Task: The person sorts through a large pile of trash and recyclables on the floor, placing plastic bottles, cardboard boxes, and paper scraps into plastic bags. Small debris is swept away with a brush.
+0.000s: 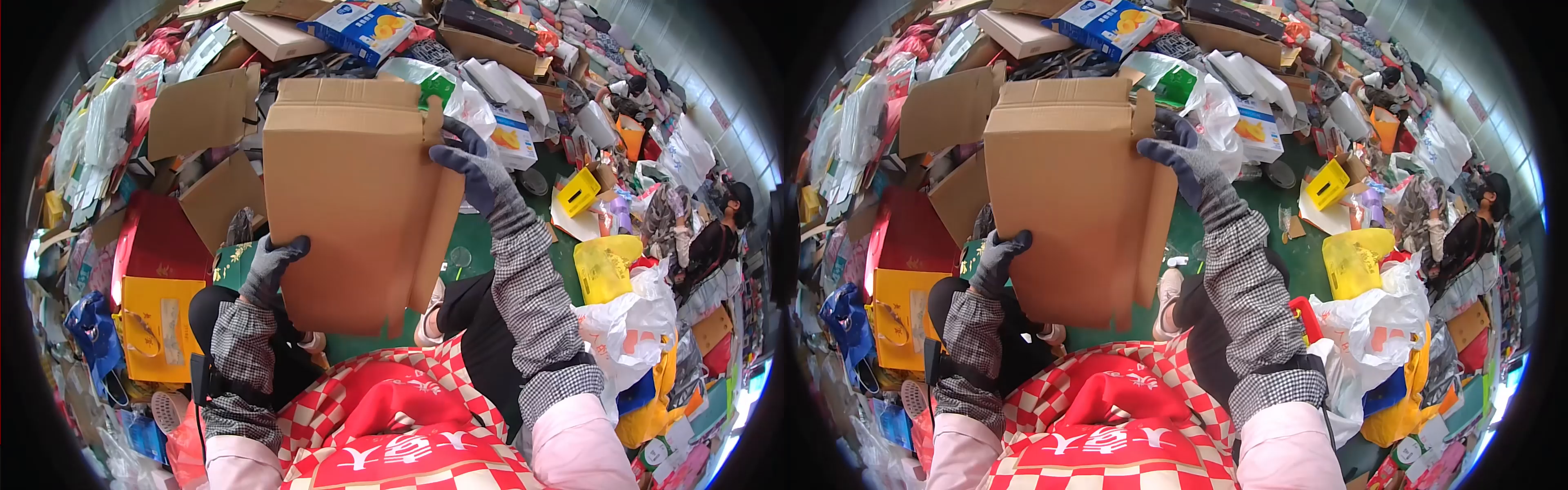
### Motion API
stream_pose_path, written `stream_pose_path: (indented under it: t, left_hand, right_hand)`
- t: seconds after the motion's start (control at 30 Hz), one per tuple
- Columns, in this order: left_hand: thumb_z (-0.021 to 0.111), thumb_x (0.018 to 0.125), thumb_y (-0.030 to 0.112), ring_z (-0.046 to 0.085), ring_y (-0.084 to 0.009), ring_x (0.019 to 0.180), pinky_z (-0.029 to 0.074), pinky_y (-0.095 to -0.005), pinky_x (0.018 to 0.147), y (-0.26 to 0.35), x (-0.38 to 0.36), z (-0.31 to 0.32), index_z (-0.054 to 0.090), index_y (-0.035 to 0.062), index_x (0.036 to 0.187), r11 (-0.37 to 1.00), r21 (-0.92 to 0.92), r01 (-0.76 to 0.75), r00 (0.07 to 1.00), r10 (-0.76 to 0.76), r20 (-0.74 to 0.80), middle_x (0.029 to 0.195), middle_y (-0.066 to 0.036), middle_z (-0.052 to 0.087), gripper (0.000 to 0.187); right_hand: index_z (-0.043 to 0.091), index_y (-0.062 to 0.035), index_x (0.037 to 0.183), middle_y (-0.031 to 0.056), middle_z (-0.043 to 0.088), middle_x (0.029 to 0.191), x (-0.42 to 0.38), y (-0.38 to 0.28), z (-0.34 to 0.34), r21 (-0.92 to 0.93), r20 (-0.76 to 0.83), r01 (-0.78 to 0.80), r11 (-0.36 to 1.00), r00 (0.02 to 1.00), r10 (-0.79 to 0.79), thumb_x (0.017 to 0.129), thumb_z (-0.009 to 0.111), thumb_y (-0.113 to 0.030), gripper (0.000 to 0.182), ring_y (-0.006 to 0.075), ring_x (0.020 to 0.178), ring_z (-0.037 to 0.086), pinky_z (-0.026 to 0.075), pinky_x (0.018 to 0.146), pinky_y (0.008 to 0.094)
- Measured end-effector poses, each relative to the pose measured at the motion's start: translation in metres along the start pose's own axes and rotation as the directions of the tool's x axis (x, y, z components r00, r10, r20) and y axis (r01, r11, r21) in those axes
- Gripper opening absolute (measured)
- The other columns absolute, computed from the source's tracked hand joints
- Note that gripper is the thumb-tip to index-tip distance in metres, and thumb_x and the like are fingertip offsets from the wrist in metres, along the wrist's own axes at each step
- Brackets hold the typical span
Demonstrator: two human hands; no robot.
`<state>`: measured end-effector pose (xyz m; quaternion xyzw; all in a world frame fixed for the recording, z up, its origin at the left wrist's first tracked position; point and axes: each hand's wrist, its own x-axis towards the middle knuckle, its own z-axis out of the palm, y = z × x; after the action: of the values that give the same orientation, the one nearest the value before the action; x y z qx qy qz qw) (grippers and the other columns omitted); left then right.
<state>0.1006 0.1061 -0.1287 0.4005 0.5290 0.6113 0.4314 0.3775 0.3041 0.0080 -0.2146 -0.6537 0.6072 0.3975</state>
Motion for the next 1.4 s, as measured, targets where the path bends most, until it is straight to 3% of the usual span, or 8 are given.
stream_pose_path:
  t: [0.1,0.37,0.47,0.6,0.77,0.9,1.1,1.4]
  left_hand:
    - [0.067,0.074,0.005,0.059,-0.0107,0.076,0.047,-0.0235,0.070,0.002,-0.004,0.001,0.057,0.0006,0.106,0.997,0.075,0.030,0.995,-0.023,-0.092,0.090,-0.001,0.061,0.034]
    - [0.071,0.072,0.008,0.033,-0.0262,0.127,0.041,-0.0380,0.093,0.041,-0.003,0.026,0.025,0.0104,0.140,0.854,0.243,-0.460,0.729,0.520,-0.446,0.141,-0.012,0.027,0.082]
    - [0.075,0.066,0.031,0.026,-0.0337,0.131,0.024,-0.0475,0.105,0.088,-0.017,0.045,0.025,0.0099,0.139,0.007,0.972,-0.236,0.561,0.817,0.131,0.143,-0.013,0.026,0.092]
    - [0.073,0.055,0.055,0.028,-0.0329,0.130,0.012,-0.0489,0.108,0.082,-0.019,0.070,0.032,0.0054,0.135,-0.153,0.964,-0.217,0.794,0.547,0.265,0.138,-0.017,0.034,0.102]
    - [0.078,0.058,0.031,0.061,-0.0297,0.090,0.048,-0.0350,0.077,0.044,-0.017,0.058,0.060,0.0051,0.106,0.317,0.900,-0.300,0.927,0.321,0.195,0.098,-0.014,0.063,0.058]
    - [0.074,0.063,0.032,0.063,-0.0264,0.077,0.049,-0.0326,0.069,0.041,-0.021,0.062,0.063,0.0091,0.099,0.311,0.902,-0.300,0.944,0.230,0.235,0.085,-0.010,0.065,0.044]
    - [0.069,0.067,0.031,0.063,-0.0276,0.073,0.049,-0.0360,0.063,0.030,-0.029,0.071,0.061,0.0136,0.096,0.373,0.889,-0.266,0.964,0.086,0.252,0.082,-0.010,0.064,0.035]
    - [0.062,0.073,0.057,0.061,-0.0194,0.068,0.047,-0.0319,0.065,0.025,0.000,0.057,0.064,0.0077,0.102,0.529,0.829,0.181,0.846,-0.514,0.143,0.071,-0.008,0.063,0.057]
  right_hand:
    - [0.051,-0.0012,0.115,0.0051,0.058,0.101,0.001,0.007,-0.005,0.097,0.036,-0.279,0.955,0.960,0.277,0.079,0.064,-0.012,0.040,0.0127,0.089,0.058,0.047,0.081,0.0249]
    - [0.058,-0.0007,0.099,0.0038,0.062,0.088,-0.019,0.059,0.031,0.290,-0.095,0.180,0.940,0.983,-0.159,0.073,0.060,0.003,0.026,0.0098,0.076,0.058,0.047,0.068,0.0210]
    - [0.058,-0.0040,0.097,0.0067,0.063,0.083,-0.037,0.047,0.061,-0.342,-0.122,0.079,0.936,0.984,-0.128,0.070,0.060,0.005,0.028,0.0097,0.071,0.059,0.047,0.063,0.0249]
    - [0.058,-0.0105,0.090,0.0077,0.060,0.085,-0.048,0.057,0.092,-0.579,0.158,0.419,0.699,0.899,-0.408,0.068,0.065,-0.016,0.024,0.0289,0.081,0.059,0.047,0.070,0.0348]
    - [0.057,-0.0050,0.098,0.0124,0.060,0.092,-0.056,0.074,0.095,-0.532,0.149,0.373,0.760,0.925,-0.349,0.067,0.068,-0.011,0.033,0.0292,0.086,0.060,0.048,0.074,0.0342]
    - [0.056,-0.0053,0.099,0.0108,0.062,0.095,-0.055,0.091,0.073,-0.118,0.204,-0.077,0.990,0.974,0.100,0.069,0.070,-0.019,0.036,0.0236,0.091,0.060,0.047,0.078,0.0321]
    - [0.057,0.0000,0.108,0.0136,0.064,0.095,-0.046,0.090,0.058,-0.626,0.418,-0.174,0.760,0.748,0.515,0.064,0.073,-0.035,0.058,0.0249,0.086,0.062,0.047,0.077,0.0322]
    - [0.059,-0.0072,0.092,0.0090,0.063,0.082,-0.096,0.117,0.083,-0.643,0.128,-0.144,0.752,0.948,0.291,0.071,0.067,-0.022,0.027,0.0261,0.073,0.061,0.048,0.064,0.0359]
